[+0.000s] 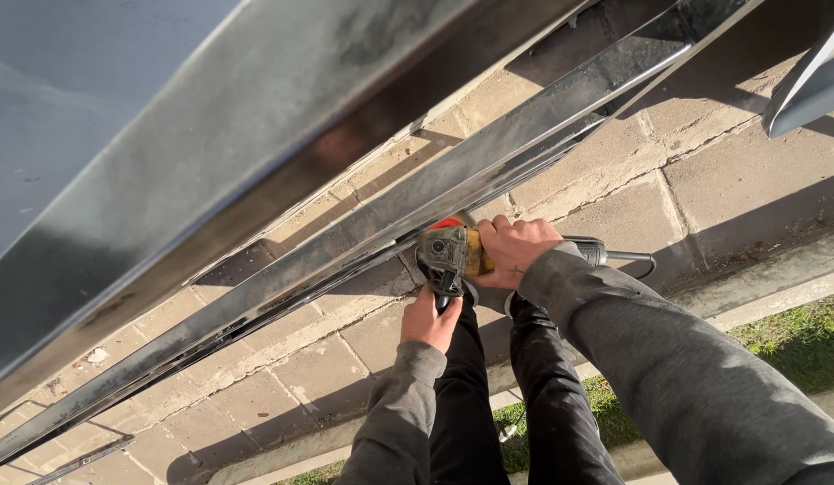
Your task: Clean rust and paint from a metal gate using an angle grinder with a wire brush attachment.
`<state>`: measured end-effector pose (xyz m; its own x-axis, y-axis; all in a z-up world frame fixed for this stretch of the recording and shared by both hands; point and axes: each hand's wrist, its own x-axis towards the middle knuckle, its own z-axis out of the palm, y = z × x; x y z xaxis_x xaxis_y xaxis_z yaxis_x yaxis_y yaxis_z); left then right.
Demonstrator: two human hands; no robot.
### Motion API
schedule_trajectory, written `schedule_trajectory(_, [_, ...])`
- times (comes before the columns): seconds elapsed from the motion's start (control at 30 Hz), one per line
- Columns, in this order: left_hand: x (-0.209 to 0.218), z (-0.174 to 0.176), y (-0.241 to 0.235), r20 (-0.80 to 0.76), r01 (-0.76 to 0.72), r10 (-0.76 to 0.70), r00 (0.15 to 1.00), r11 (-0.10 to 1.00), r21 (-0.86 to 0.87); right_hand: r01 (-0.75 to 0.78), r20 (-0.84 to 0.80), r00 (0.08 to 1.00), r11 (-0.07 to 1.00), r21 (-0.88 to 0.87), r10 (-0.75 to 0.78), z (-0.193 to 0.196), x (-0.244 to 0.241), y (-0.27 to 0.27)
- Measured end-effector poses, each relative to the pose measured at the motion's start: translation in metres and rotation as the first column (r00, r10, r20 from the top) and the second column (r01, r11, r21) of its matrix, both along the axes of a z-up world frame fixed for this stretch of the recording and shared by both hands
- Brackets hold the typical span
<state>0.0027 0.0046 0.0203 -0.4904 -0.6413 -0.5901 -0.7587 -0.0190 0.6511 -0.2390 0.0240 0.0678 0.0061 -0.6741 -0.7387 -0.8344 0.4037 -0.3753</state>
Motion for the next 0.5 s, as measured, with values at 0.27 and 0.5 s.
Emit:
schedule_trajectory(0.27, [-0.066, 0.005, -0.005, 0.16, -0.008, -0.006, 0.987, 0.997, 0.083, 0.039, -0.084, 0.996, 0.999, 0.005, -0.038, -0.001, -0.053, 0.015])
schedule_trajectory(0.5, [-0.056, 0.009, 0.002, 0.2, 0.094, -0.107, 0.974, 0.993, 0.072, 0.115, -0.053, 0.992, 0.993, -0.028, -0.117, -0.019, -0.038, 0.041])
